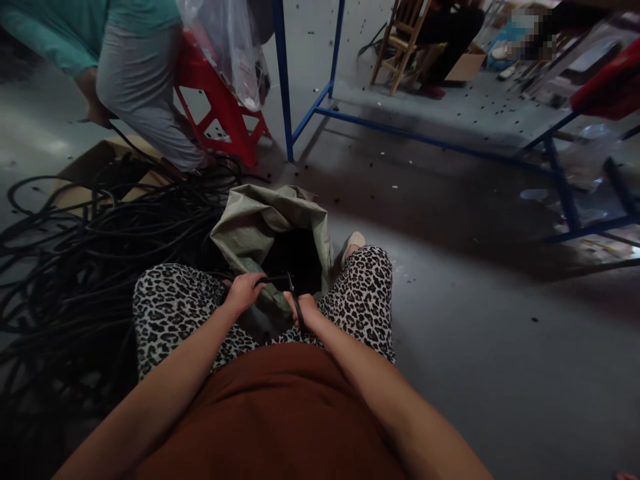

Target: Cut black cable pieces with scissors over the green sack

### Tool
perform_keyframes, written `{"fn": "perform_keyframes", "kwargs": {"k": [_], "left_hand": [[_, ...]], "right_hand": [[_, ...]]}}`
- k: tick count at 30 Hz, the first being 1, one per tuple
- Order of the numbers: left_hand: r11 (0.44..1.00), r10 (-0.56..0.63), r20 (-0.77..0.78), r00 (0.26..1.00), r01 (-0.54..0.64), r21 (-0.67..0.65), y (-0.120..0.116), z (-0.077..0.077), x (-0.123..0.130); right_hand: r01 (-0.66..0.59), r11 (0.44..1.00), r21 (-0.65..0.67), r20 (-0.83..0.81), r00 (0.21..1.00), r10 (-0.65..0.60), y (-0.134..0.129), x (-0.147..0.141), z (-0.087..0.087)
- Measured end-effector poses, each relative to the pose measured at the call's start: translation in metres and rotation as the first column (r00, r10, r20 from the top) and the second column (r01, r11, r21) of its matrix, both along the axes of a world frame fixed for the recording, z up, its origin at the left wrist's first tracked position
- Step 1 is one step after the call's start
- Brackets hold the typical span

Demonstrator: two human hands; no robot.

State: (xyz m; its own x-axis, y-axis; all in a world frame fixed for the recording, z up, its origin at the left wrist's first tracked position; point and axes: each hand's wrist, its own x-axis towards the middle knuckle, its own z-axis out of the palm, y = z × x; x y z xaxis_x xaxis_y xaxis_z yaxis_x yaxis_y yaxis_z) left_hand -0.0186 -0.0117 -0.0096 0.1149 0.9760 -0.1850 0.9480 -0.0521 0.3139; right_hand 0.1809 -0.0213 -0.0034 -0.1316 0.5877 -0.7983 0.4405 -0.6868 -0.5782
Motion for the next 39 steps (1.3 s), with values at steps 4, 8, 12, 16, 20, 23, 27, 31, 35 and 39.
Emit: {"fn": "perform_keyframes", "kwargs": {"k": [4, 8, 12, 16, 20, 23, 27, 31, 35, 39], "left_hand": [[1.0, -0.012, -0.034, 0.999, 0.013, 0.011, -0.001, 0.001, 0.001], [1.0, 0.007, -0.025, 1.0, -0.007, 0.019, -0.001, 0.001, 0.0], [0.998, 0.036, -0.025, 0.999, -0.034, 0.045, 0.0, 0.004, 0.0], [0.993, 0.069, 0.003, 0.998, -0.069, 0.093, 0.002, 0.007, 0.0], [0.992, 0.077, 0.027, 0.997, -0.08, 0.1, 0.002, 0.009, 0.001], [0.992, 0.073, 0.039, 0.997, -0.077, 0.103, 0.001, 0.008, 0.002], [0.994, 0.052, 0.042, 0.998, -0.055, 0.089, 0.001, 0.005, 0.003], [0.996, 0.021, 0.042, 0.999, -0.025, 0.08, 0.0, 0.004, 0.004], [0.997, 0.012, 0.049, 0.999, -0.015, 0.069, -0.001, 0.005, 0.006], [0.998, -0.001, 0.049, 0.999, -0.002, 0.066, -0.002, 0.005, 0.007]], "right_hand": [[-0.011, 1.0, -0.006, 0.036, 0.999, 0.011, -0.001, 0.001, -0.001], [-0.01, 1.0, 0.0, 0.026, 1.0, 0.01, -0.001, 0.002, 0.006], [0.014, 0.998, -0.057, -0.027, 1.0, -0.015, 0.0, 0.0, 0.011], [0.043, 0.994, -0.104, -0.082, 0.995, -0.052, 0.001, -0.003, 0.008], [-0.013, 0.996, -0.09, -0.077, 0.997, 0.006, 0.0, -0.004, 0.0], [-0.044, 0.996, -0.074, -0.088, 0.995, 0.038, -0.001, -0.003, -0.006], [-0.046, 0.997, -0.065, -0.1, 0.994, 0.04, -0.001, -0.002, -0.008], [-0.061, 0.996, -0.062, -0.079, 0.995, 0.056, 0.0, -0.002, -0.006], [-0.067, 0.996, -0.062, -0.067, 0.996, 0.063, 0.0, -0.002, -0.004], [-0.062, 0.996, -0.066, -0.048, 0.997, 0.059, 0.001, -0.002, -0.004]]}}
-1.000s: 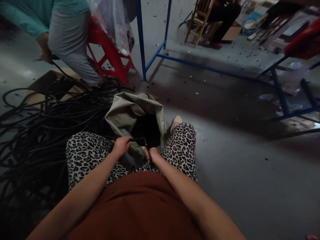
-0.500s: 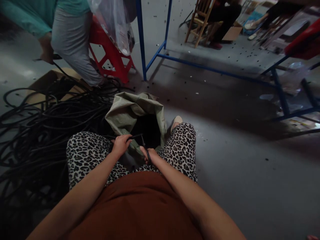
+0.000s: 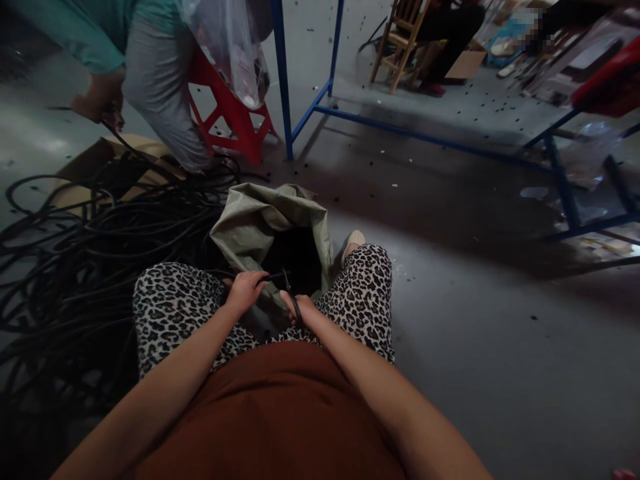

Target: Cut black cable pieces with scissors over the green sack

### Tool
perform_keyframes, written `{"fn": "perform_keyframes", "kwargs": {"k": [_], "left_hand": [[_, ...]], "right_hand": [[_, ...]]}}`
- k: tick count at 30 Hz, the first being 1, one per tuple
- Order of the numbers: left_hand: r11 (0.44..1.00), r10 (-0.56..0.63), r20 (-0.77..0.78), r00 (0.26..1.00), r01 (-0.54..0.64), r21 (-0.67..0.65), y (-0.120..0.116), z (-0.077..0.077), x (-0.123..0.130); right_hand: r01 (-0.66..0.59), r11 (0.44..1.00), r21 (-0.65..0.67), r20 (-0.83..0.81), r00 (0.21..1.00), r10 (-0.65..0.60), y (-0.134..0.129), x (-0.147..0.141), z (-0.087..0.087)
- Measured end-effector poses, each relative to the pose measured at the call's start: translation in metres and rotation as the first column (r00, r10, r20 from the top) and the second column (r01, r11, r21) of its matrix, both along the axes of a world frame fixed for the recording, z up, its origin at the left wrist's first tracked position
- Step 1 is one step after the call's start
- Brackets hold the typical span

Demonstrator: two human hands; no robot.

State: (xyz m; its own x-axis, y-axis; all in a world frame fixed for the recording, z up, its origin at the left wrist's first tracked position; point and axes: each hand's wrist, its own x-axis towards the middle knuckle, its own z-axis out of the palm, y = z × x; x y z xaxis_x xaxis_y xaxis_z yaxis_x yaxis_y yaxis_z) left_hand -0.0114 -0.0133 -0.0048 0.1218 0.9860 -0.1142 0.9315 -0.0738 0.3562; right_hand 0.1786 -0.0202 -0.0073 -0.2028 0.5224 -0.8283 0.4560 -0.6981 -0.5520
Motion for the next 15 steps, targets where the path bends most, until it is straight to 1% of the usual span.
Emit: {"fn": "perform_keyframes", "kwargs": {"k": [6, 8, 12, 15], "left_hand": [[1.0, -0.028, 0.049, 0.998, 0.028, -0.005, 0.0, -0.001, 0.002], [1.0, -0.013, 0.055, 0.998, 0.014, -0.013, 0.001, -0.001, 0.001], [0.999, 0.039, 0.004, 0.999, -0.039, -0.012, 0.002, 0.0, -0.002], [1.0, 0.012, -0.028, 1.0, -0.012, -0.013, 0.002, 0.001, -0.004]], "right_hand": [[0.061, 0.998, 0.026, -0.051, 0.997, -0.059, -0.002, 0.0, 0.009], [0.088, 0.996, 0.034, -0.065, 0.994, -0.086, -0.002, 0.0, 0.013], [0.129, 0.991, 0.021, -0.037, 0.991, -0.129, 0.0, 0.001, 0.019], [0.145, 0.989, 0.015, 0.006, 0.989, -0.145, 0.001, 0.0, 0.021]]}}
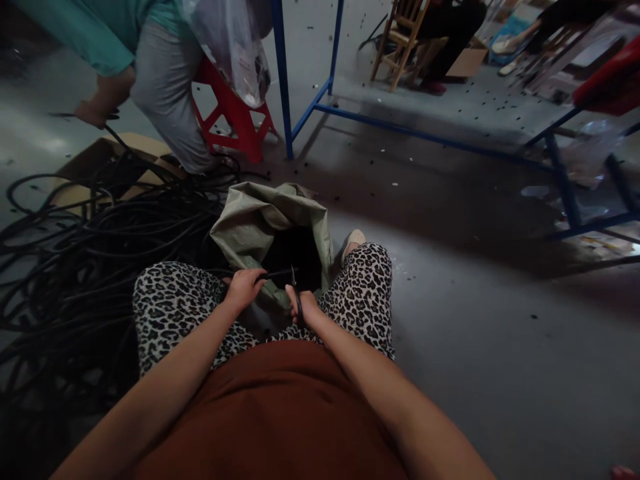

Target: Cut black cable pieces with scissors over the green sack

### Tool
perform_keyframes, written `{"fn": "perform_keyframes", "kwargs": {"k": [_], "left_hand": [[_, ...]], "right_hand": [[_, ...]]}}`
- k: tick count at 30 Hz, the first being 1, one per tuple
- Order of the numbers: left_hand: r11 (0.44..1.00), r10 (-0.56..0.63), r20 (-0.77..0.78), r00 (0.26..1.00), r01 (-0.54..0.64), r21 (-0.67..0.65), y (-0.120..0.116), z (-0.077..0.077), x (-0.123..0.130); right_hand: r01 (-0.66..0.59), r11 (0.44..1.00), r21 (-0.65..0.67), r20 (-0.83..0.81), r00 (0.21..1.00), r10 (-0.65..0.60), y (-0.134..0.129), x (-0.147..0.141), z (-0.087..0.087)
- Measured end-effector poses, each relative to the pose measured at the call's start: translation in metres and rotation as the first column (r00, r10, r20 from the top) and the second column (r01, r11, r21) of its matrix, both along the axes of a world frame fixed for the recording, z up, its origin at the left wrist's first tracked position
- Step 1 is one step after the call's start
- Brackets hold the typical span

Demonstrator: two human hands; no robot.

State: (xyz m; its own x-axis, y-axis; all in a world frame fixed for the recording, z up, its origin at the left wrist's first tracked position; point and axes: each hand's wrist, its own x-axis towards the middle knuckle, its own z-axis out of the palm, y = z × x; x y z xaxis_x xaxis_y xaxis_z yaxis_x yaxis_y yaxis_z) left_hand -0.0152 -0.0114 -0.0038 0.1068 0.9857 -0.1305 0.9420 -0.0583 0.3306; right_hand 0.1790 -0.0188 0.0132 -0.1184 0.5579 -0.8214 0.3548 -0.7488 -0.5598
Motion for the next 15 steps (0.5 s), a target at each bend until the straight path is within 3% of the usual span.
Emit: {"fn": "perform_keyframes", "kwargs": {"k": [5, 15], "left_hand": [[0.999, -0.035, -0.058, 0.998, 0.035, -0.008, -0.002, 0.001, 0.001], [0.999, 0.028, -0.091, 0.995, -0.03, -0.02, -0.003, 0.003, 0.001]], "right_hand": [[-0.049, 0.999, 0.017, 0.048, 0.998, 0.048, -0.001, 0.002, -0.006], [-0.081, 0.997, 0.005, 0.043, 0.996, 0.081, -0.004, 0.005, -0.011]]}}
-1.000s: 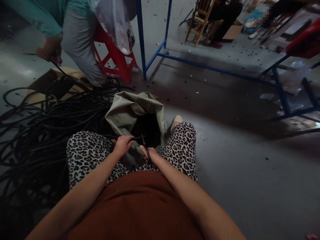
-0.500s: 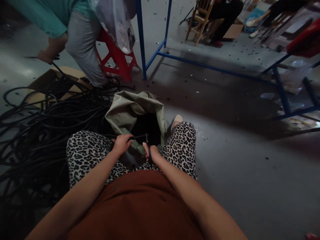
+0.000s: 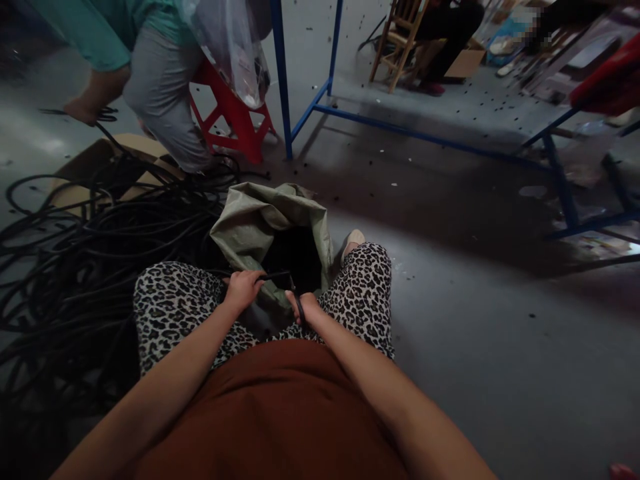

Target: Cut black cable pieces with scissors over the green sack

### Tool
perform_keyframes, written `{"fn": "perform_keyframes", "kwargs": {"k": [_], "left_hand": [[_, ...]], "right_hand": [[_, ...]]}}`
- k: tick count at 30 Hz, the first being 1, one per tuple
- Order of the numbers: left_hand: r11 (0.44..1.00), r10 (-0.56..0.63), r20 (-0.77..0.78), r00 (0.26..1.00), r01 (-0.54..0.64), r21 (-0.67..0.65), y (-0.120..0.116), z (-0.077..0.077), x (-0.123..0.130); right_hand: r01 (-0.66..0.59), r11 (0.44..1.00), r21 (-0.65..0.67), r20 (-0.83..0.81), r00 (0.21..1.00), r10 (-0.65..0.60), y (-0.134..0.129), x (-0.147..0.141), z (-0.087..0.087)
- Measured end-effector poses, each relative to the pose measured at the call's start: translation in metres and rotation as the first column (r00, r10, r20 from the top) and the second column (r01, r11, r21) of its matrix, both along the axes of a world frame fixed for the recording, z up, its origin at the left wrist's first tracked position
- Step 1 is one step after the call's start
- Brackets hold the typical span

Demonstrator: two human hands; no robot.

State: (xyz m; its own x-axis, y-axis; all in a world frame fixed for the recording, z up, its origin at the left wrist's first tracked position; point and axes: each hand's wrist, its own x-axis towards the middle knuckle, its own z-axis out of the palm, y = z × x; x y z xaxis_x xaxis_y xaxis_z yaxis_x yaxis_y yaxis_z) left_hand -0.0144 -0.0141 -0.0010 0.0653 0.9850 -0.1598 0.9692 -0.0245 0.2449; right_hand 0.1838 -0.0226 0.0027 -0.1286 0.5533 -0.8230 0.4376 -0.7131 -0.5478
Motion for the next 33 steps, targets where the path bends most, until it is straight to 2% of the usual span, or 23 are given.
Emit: {"fn": "perform_keyframes", "kwargs": {"k": [4, 8, 13, 18, 26, 33], "left_hand": [[0.999, 0.055, -0.002, 0.999, -0.055, -0.003, 0.001, 0.003, 0.0], [0.998, 0.07, -0.013, 0.997, -0.07, 0.002, 0.002, 0.005, 0.001], [1.0, 0.019, 0.012, 1.0, -0.019, 0.014, 0.0, 0.006, 0.002], [1.0, -0.016, 0.038, 0.999, 0.015, 0.02, -0.001, 0.005, 0.003], [0.996, -0.084, 0.069, 0.994, 0.081, 0.039, 0.0, -0.005, -0.001], [0.994, -0.099, 0.083, 0.992, 0.094, 0.057, 0.001, -0.006, -0.002]], "right_hand": [[0.05, 0.995, -0.092, -0.026, 0.998, -0.052, 0.0, -0.002, 0.003], [0.033, 0.991, -0.132, -0.07, 0.997, -0.042, -0.001, -0.003, 0.005], [0.001, 0.992, -0.125, -0.087, 0.996, -0.012, 0.0, -0.004, 0.001], [0.027, 0.992, -0.127, -0.094, 0.995, -0.039, 0.001, -0.004, -0.004], [-0.006, 0.994, -0.11, -0.092, 0.996, -0.005, 0.004, -0.001, -0.012], [0.003, 0.997, -0.072, -0.087, 0.996, -0.009, 0.004, 0.0, -0.007]]}}
